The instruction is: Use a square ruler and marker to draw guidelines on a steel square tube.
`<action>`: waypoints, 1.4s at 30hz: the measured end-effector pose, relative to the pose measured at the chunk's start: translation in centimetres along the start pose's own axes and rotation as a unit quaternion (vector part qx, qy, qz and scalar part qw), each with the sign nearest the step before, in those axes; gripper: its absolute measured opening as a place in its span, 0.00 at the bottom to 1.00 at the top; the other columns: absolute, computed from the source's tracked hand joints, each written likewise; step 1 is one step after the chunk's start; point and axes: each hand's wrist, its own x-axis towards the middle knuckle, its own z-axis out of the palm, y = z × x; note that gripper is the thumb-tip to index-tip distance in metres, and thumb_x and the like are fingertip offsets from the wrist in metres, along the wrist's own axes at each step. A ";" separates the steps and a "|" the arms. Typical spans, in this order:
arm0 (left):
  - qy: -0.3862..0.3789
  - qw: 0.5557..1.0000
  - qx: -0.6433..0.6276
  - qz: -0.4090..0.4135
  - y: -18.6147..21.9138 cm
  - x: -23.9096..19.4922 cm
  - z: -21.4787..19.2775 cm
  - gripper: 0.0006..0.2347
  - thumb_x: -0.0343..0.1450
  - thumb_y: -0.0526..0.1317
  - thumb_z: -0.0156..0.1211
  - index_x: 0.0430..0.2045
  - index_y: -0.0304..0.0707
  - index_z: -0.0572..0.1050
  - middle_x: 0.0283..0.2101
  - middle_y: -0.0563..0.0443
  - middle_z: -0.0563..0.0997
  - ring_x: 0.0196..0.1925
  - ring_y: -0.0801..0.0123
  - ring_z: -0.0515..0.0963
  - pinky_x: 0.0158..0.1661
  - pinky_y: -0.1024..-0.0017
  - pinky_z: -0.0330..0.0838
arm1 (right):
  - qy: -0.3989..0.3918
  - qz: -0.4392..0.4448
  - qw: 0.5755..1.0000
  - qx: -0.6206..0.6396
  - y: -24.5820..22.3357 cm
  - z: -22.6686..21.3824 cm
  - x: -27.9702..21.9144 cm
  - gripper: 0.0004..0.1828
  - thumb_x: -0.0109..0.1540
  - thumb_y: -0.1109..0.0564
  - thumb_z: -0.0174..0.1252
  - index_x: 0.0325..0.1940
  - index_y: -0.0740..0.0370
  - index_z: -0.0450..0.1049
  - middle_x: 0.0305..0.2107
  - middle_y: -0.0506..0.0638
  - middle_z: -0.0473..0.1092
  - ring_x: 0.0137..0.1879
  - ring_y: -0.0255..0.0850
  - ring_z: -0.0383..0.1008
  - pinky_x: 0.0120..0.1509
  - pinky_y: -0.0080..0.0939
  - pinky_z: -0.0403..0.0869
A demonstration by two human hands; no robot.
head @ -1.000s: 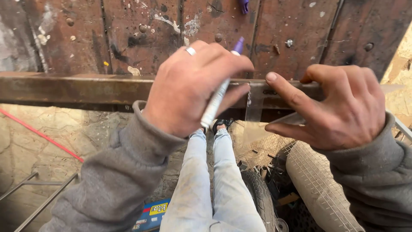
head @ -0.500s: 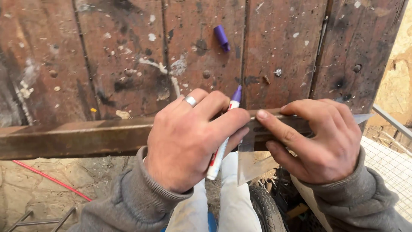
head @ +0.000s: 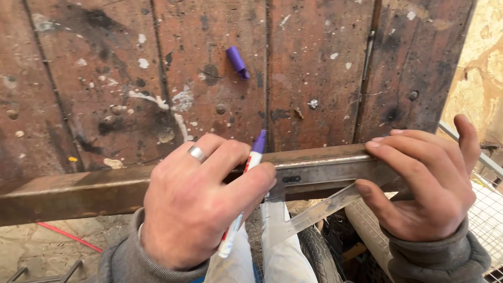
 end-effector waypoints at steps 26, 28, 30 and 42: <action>0.002 0.996 0.075 0.048 0.1 0.2 1.6 0.11 0.58 0.36 0.69 0.33 0.43 0.82 0.28 0.52 0.78 0.34 0.63 0.81 0.34 0.64 0.74 | 0.022 0.083 0.988 0.130 2.8 1.0 -1.7 0.23 0.56 0.47 0.69 0.51 0.58 0.79 0.36 0.46 0.63 0.48 0.41 0.68 0.83 0.65 0.55; -0.002 0.997 0.074 0.038 0.2 0.1 1.6 0.11 0.58 0.36 0.70 0.33 0.43 0.82 0.28 0.53 0.78 0.34 0.63 0.81 0.34 0.64 0.74 | 0.025 0.082 0.988 0.130 2.8 1.1 -1.8 0.23 0.56 0.47 0.68 0.51 0.58 0.79 0.37 0.46 0.63 0.48 0.41 0.68 0.83 0.65 0.55; -0.005 0.997 0.074 0.029 0.2 0.1 1.6 0.10 0.59 0.37 0.70 0.32 0.43 0.83 0.28 0.53 0.78 0.34 0.63 0.81 0.34 0.65 0.74 | 0.028 0.082 0.988 0.129 2.8 1.2 -1.8 0.22 0.56 0.46 0.68 0.51 0.58 0.79 0.37 0.46 0.63 0.48 0.42 0.68 0.83 0.65 0.55; -0.006 0.997 0.073 0.023 0.3 0.3 1.6 0.11 0.58 0.37 0.69 0.32 0.43 0.82 0.29 0.52 0.79 0.35 0.63 0.81 0.35 0.64 0.74 | 0.033 0.082 0.988 0.127 3.0 1.4 -1.9 0.22 0.58 0.45 0.66 0.51 0.57 0.79 0.37 0.45 0.63 0.45 0.40 0.68 0.83 0.64 0.55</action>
